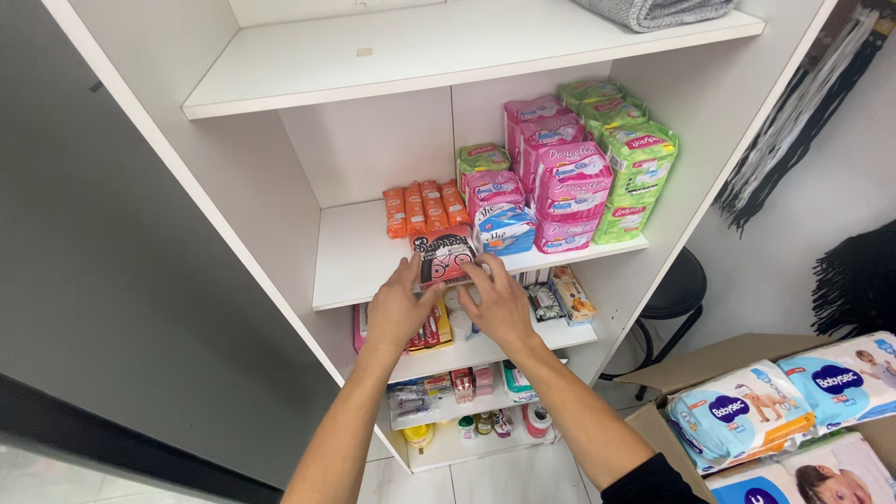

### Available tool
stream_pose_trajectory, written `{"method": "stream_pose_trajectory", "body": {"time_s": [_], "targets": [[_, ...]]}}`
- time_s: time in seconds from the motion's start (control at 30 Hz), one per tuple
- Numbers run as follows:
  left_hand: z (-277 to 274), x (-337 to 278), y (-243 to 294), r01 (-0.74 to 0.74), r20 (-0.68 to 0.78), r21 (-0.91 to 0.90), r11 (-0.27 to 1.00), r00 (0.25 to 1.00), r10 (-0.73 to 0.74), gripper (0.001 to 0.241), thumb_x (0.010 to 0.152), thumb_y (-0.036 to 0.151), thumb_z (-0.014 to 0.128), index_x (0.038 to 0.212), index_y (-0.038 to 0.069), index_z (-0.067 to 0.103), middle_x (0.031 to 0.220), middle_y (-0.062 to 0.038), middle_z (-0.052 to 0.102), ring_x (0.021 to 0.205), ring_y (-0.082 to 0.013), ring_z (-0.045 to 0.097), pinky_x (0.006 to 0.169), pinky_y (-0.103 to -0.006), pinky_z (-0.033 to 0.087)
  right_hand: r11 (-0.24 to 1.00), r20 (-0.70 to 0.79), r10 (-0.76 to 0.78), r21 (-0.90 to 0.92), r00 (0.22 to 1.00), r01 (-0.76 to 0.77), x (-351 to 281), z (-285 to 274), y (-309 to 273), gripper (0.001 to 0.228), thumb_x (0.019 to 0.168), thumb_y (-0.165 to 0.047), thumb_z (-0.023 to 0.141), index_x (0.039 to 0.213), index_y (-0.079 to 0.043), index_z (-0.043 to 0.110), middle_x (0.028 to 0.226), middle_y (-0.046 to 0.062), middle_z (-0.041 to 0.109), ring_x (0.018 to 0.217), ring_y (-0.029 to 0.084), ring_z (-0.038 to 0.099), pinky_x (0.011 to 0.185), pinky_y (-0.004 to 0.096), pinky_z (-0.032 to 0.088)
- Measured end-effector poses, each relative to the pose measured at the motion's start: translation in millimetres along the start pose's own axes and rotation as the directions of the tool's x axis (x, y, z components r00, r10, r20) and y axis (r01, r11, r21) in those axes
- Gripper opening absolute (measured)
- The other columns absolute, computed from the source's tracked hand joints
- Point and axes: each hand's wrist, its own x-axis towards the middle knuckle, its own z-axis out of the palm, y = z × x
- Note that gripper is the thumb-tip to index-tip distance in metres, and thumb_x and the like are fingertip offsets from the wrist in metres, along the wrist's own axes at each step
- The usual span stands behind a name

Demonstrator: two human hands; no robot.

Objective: The person organizes several packages of feminine hygiene products, small boxes, and a folded cloth on the shelves of a white cabinet by hand.

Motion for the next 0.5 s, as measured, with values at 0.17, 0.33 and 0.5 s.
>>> {"method": "stream_pose_trajectory", "body": {"time_s": [0.17,0.33,0.5], "targets": [[-3.2,-12.7,19.3,-0.104,-0.105,0.036,0.994,0.989,0.108,0.067,0.104,0.057,0.062,0.156,0.015,0.064,0.155,-0.018,0.066,0.129,-0.0427,0.071,0.103,-0.0563,0.059,0.999,-0.061,0.009,0.043,0.998,-0.007,-1.0,-25.6,20.5,0.026,0.097,-0.036,0.075,0.122,-0.028,0.071,0.118,-0.008,0.062,0.088,0.018,0.077,0.076,0.033,0.067],[25.3,0.4,42.7,-0.353,-0.304,0.186,0.917,0.867,0.395,0.041,0.101,0.054,0.070,0.131,0.026,0.079,0.130,0.001,0.078,0.100,-0.0316,0.082,0.080,-0.0504,0.068,0.996,-0.199,-0.007,0.085,0.980,0.024,18.2,-79.9,44.9,0.013,0.096,-0.037,0.078,0.107,-0.031,0.075,0.091,-0.013,0.067,0.079,0.013,0.076,0.071,0.029,0.063],[25.8,18.5,111.7,-0.614,-0.481,0.213,0.760,0.611,0.628,0.021,0.094,0.049,0.078,0.108,0.036,0.084,0.098,0.012,0.083,0.087,-0.0180,0.082,0.070,-0.0354,0.067,0.975,-0.328,-0.064,0.182,0.942,0.129,49.8,-151.0,73.6,0.013,0.096,-0.037,0.081,0.092,-0.025,0.078,0.069,-0.008,0.071,0.067,0.018,0.072,0.067,0.032,0.061]]}}
